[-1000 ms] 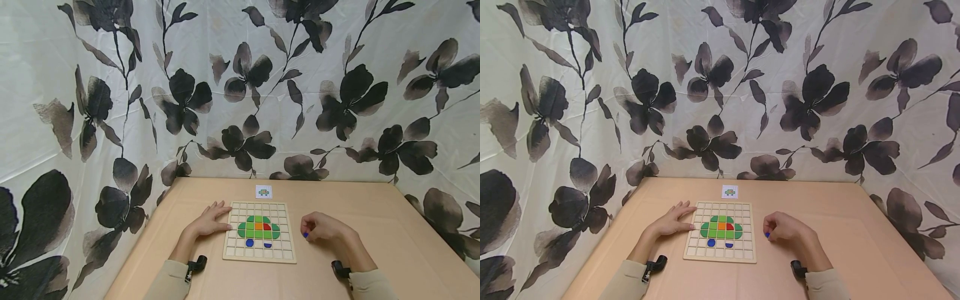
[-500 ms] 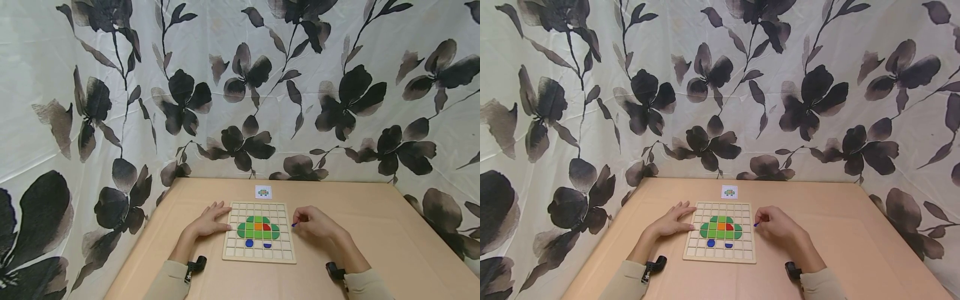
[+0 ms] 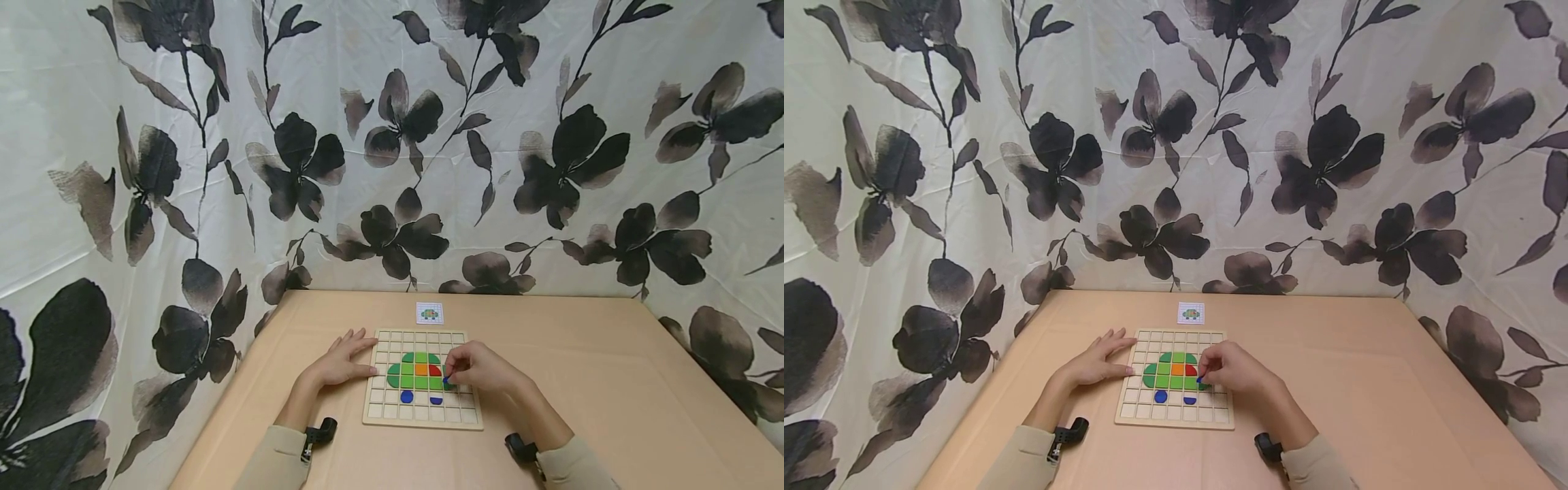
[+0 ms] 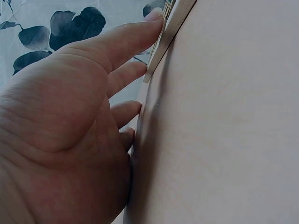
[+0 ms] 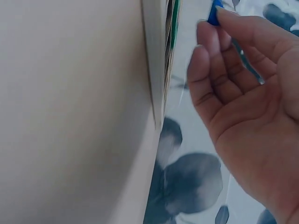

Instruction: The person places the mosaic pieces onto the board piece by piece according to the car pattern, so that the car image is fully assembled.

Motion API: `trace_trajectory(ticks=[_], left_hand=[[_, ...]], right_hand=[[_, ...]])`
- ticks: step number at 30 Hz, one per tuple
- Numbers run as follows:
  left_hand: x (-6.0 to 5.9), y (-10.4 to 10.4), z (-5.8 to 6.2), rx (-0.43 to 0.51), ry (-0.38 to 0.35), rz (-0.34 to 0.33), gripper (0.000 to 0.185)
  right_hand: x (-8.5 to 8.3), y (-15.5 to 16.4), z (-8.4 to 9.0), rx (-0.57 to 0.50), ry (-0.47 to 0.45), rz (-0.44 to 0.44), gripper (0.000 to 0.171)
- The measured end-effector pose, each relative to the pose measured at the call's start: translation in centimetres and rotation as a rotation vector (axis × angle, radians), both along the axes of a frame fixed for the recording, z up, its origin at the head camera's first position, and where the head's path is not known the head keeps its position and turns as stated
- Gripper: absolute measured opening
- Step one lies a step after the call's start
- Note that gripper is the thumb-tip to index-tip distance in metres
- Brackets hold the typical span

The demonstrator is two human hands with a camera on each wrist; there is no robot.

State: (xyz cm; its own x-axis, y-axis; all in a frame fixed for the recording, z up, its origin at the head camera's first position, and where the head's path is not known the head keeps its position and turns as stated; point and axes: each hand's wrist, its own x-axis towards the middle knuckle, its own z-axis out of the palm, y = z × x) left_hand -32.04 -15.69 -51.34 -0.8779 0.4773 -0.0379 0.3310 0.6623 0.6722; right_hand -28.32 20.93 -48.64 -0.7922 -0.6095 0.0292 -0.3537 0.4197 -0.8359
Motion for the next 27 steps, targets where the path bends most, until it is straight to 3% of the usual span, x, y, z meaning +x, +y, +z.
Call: trace_trajectory(ticks=[14,27], left_hand=[[0.1,0.0,0.1,-0.002,0.005,-0.009,0.074],[0.0,-0.1,0.1,-0.015,0.006,-0.006,0.075]], right_hand=[[0.5,-3.6,-0.2,0.120,0.034,0.068,0.016],[0.7,-4.1,0.1,0.202,0.051,0.021,0.017]])
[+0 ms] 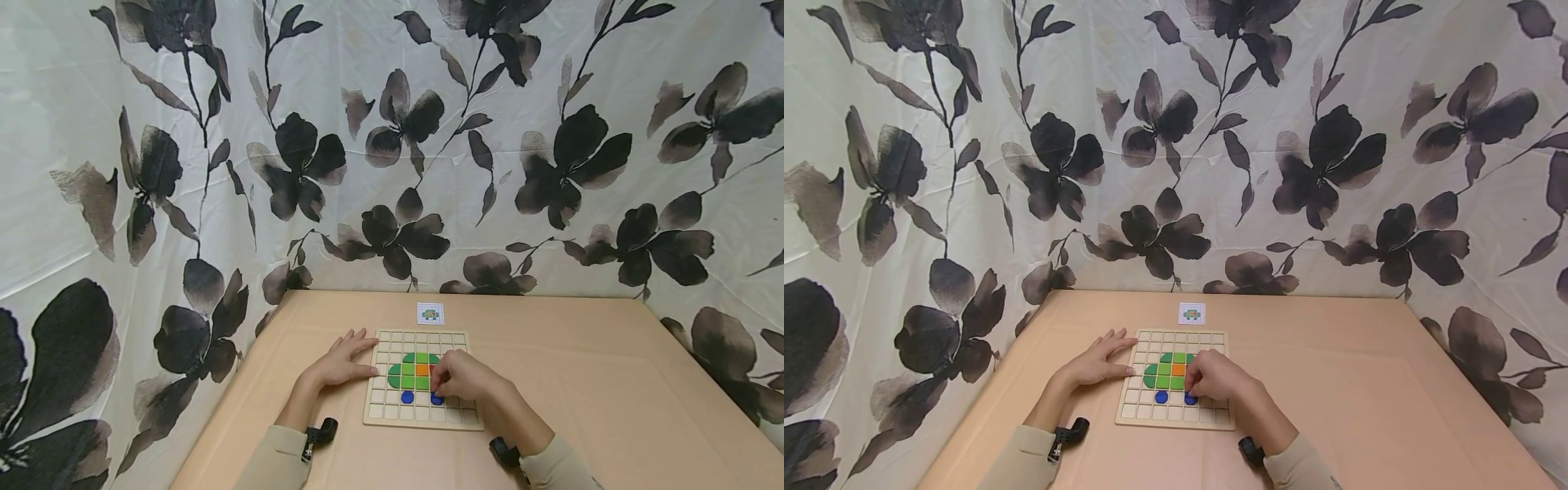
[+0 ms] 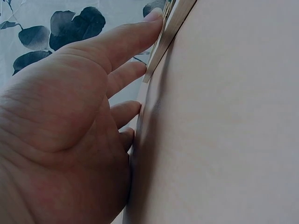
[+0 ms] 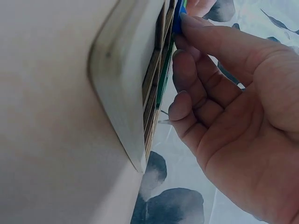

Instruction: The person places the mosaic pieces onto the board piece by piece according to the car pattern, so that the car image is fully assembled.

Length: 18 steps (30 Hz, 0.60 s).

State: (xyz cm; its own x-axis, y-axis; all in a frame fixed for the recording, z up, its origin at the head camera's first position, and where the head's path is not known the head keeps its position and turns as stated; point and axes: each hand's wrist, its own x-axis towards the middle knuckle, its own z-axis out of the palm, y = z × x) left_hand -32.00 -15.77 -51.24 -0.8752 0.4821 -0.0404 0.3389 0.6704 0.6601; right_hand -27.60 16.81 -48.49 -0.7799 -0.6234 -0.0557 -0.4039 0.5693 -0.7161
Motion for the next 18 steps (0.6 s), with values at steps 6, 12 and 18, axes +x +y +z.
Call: trace_trajectory(ticks=[6,12,18], left_hand=[[-0.1,-0.1,-0.3,0.009,0.003,0.008,0.075],[0.1,-0.1,-0.6,0.013,-0.005,0.011,0.074],[0.3,0.1,-0.9,0.015,-0.008,0.012,0.075]], right_hand=[[0.1,-0.1,0.0,0.005,0.006,-0.014,0.013],[0.1,0.4,-0.4,0.008,0.076,-0.048,0.006],[-0.3,2.0,-0.7,-0.016,0.122,-0.207,0.012]])
